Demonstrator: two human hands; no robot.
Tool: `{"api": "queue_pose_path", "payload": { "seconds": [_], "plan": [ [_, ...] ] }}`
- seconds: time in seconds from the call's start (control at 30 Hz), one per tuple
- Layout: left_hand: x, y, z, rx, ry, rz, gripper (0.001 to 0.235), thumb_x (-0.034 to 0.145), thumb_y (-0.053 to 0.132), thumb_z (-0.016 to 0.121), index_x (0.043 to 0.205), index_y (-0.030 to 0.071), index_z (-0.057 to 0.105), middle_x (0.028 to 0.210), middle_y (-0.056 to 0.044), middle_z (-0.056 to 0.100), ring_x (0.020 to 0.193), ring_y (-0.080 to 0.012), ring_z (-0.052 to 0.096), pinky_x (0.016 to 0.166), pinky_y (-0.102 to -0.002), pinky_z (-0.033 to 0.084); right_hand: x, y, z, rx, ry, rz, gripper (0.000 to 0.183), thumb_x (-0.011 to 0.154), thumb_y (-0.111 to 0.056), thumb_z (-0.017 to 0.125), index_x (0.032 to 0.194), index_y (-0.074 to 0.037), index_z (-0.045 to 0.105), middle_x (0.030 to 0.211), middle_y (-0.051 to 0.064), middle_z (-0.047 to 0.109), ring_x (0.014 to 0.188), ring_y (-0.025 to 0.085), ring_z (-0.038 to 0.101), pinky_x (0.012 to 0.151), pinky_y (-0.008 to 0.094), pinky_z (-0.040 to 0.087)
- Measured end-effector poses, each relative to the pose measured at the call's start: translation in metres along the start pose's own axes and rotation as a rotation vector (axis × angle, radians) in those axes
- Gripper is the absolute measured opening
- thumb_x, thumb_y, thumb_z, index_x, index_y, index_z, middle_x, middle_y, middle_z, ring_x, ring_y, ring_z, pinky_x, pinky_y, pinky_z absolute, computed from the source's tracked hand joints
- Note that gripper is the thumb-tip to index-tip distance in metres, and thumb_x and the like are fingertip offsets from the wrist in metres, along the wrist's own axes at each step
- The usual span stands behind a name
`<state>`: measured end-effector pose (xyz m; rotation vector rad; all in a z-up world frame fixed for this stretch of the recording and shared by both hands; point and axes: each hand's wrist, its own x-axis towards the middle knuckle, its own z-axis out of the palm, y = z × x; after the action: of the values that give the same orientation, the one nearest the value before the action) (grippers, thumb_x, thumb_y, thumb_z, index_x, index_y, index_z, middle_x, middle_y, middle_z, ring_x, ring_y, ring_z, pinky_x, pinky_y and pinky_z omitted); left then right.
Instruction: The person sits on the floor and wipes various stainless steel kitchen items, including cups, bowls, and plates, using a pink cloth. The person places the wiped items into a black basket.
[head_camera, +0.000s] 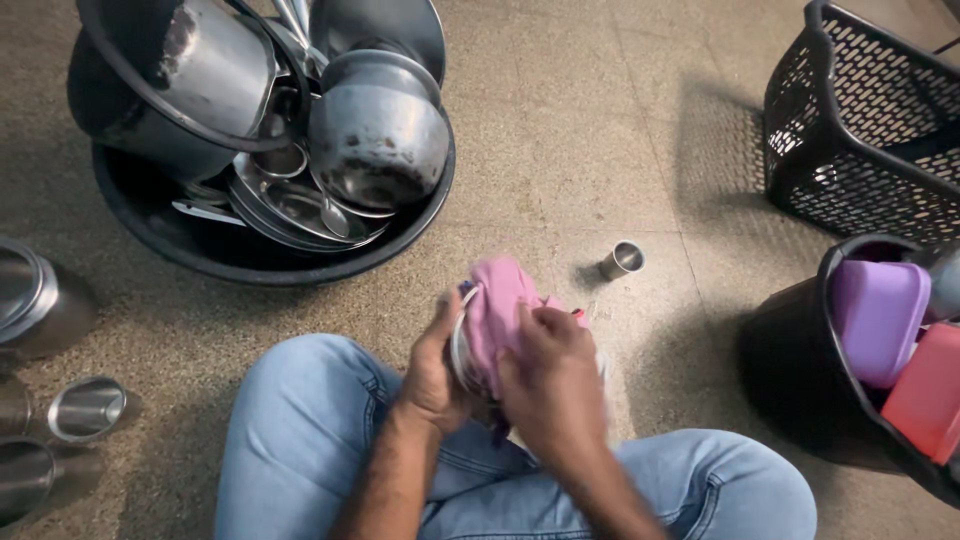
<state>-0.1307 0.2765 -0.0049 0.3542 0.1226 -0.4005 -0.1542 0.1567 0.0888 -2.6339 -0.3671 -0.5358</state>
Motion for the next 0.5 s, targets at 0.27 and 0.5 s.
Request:
{"api": "queue_pose_path", "payload": {
  "seconds": [0.27,0.5],
  "plan": [
    [0.010,-0.011,-0.004,-0.178,-0.027,-0.209,0.067,0.096,0.064,0.050,0.125,0.006,0.065,0.113,-0.012,0.072,0.104,-0.0266,0.071,0.093,-0.042,0.058,-0.001,0.020,0.027,0.164,-0.211,-0.019,0.029,0.076,-0.001,0.066,0.104,-0.003,0.075,0.115,0.017,0.067,0.101,0.035,0.066,0.083,0.043,0.053],
    [-0.004,0.001,-0.006,0.915,-0.292,0.407,0.075,0.092,0.052,0.071,0.135,-0.006,0.053,0.129,-0.022,0.066,0.116,-0.0342,0.067,0.101,-0.045,0.057,-0.019,0.030,-0.011,0.369,-0.576,-0.400,0.013,0.074,0.000,0.069,0.086,-0.004,0.068,0.106,0.012,0.067,0.098,0.031,0.062,0.082,0.042,0.049]
  ]
}}
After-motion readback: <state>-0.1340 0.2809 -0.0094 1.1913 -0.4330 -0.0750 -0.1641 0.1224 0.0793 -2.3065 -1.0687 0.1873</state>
